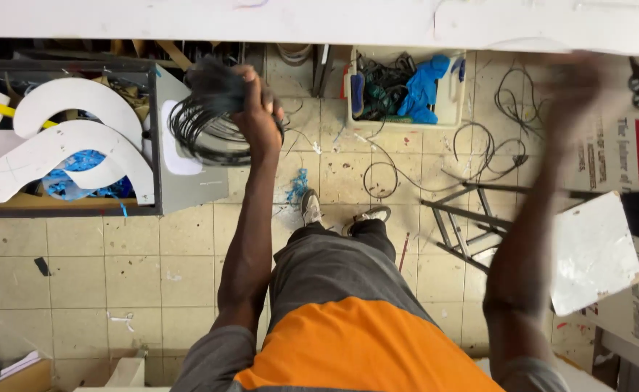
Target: Measuring, cutting, and connecting wires to LED strips on a sign template
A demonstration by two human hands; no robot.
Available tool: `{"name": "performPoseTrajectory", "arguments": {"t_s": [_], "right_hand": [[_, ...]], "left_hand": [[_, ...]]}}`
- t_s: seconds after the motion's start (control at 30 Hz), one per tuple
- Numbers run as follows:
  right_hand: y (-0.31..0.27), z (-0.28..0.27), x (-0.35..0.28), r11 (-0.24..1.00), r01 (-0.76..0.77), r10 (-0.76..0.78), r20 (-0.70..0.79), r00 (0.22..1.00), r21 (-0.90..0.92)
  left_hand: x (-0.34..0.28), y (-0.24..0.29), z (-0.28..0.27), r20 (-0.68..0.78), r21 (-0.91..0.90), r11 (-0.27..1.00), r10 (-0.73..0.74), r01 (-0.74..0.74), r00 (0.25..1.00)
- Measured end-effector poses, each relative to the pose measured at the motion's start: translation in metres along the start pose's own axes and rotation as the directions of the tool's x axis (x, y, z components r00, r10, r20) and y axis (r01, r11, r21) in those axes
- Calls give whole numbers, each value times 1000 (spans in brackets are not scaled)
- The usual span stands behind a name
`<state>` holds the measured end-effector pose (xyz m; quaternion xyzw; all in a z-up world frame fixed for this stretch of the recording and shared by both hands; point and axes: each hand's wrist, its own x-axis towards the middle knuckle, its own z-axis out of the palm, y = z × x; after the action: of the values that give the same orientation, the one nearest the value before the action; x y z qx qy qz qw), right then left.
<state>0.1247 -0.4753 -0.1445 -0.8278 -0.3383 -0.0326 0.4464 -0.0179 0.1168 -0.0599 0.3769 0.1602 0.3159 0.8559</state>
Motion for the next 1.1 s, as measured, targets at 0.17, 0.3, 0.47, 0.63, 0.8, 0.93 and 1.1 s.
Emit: {"name": "performPoseTrajectory", "arguments": {"t_s": [0.17,0.3,0.47,0.63,0.8,0.93,1.1], "right_hand": [[-137,-51,18,667,-417,-232,-704,672,-618],[-224,141,57,881,-276,444,-476,759,383],[-299,271,99,929,-367,339,284,897,52],[-235,253,68,996,-92,90,151,984,4],[-80,65,-2,889,-424,456,-405,793,170],[-95,16,-28,810,-476,24,-791,612,-343],[-248,168,52,966,-260,236,-390,890,-8]], "left_hand": [[-1,8,-2,103,-17,985,175,-174,979],[-13,-8,19,2,-38,999,-1,1,1000],[-30,5,61,137,1,998,66,-67,988],[-25,3,41,124,-5,999,53,-53,991],[6,-1,-19,160,-46,996,82,-76,984],[-4,21,0,84,-24,996,93,-91,992],[-20,-4,13,165,-84,996,17,-4,986]]}}
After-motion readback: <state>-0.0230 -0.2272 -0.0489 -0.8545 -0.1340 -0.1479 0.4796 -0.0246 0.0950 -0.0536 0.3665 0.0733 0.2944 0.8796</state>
